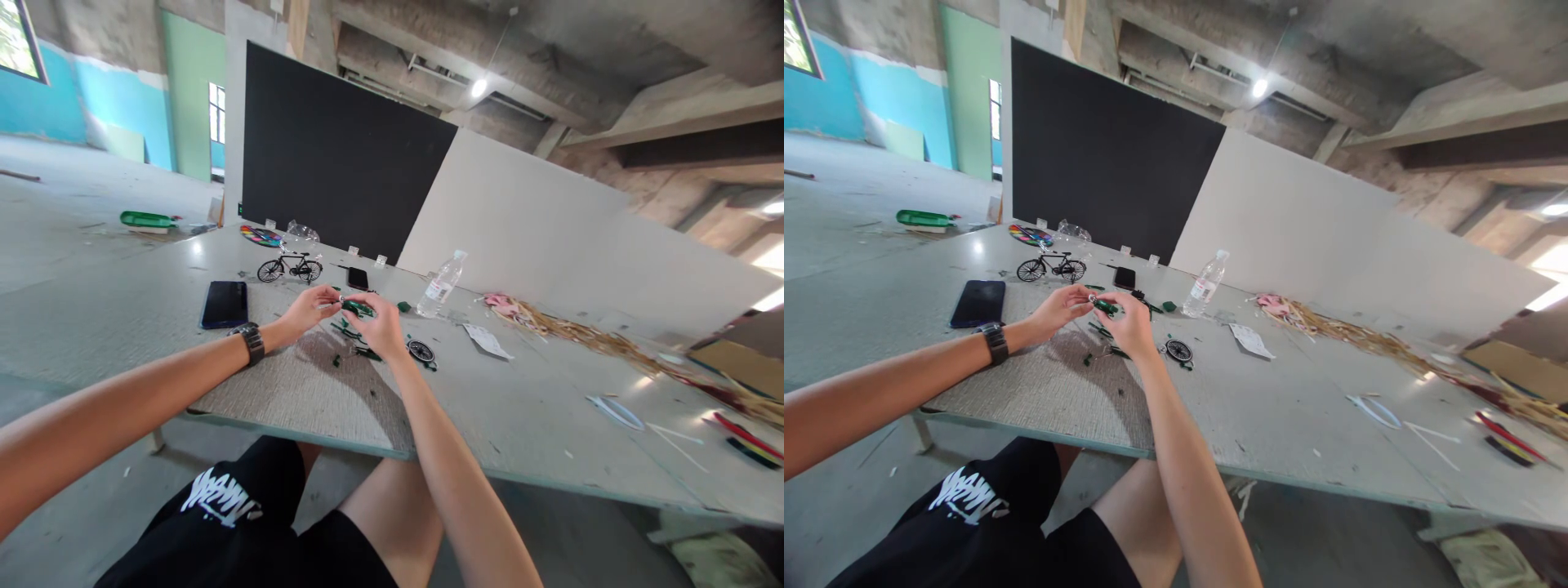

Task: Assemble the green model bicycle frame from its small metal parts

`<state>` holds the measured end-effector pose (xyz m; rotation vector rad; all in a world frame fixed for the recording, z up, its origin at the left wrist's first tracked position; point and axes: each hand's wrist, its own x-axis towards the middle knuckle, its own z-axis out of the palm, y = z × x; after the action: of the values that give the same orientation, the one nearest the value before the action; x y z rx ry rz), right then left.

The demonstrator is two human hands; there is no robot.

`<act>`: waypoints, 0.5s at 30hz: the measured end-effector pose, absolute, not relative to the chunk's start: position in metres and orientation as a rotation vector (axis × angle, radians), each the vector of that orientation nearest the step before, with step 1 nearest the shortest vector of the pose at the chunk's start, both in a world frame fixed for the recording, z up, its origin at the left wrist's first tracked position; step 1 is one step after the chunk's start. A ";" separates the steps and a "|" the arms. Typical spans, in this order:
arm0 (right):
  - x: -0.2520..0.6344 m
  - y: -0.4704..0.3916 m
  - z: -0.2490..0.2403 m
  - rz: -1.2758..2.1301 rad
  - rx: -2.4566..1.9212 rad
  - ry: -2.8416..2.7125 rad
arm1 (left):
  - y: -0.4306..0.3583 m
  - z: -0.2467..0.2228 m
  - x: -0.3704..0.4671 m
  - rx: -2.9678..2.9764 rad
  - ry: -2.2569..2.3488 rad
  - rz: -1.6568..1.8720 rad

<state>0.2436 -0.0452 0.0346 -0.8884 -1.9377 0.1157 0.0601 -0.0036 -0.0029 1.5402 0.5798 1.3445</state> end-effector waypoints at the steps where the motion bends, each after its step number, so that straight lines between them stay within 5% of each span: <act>1: 0.243 -0.046 0.035 0.080 -0.876 -1.950 | -0.003 -0.003 0.060 1.528 0.579 1.329; 15: 0.236 -0.049 0.036 0.026 -0.858 -1.922 | -0.005 -0.005 0.059 1.475 0.496 1.282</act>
<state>0.2363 -0.0487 0.0355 -0.8576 -1.9216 0.0264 0.0591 -0.0049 -0.0054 1.4747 0.4964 1.2820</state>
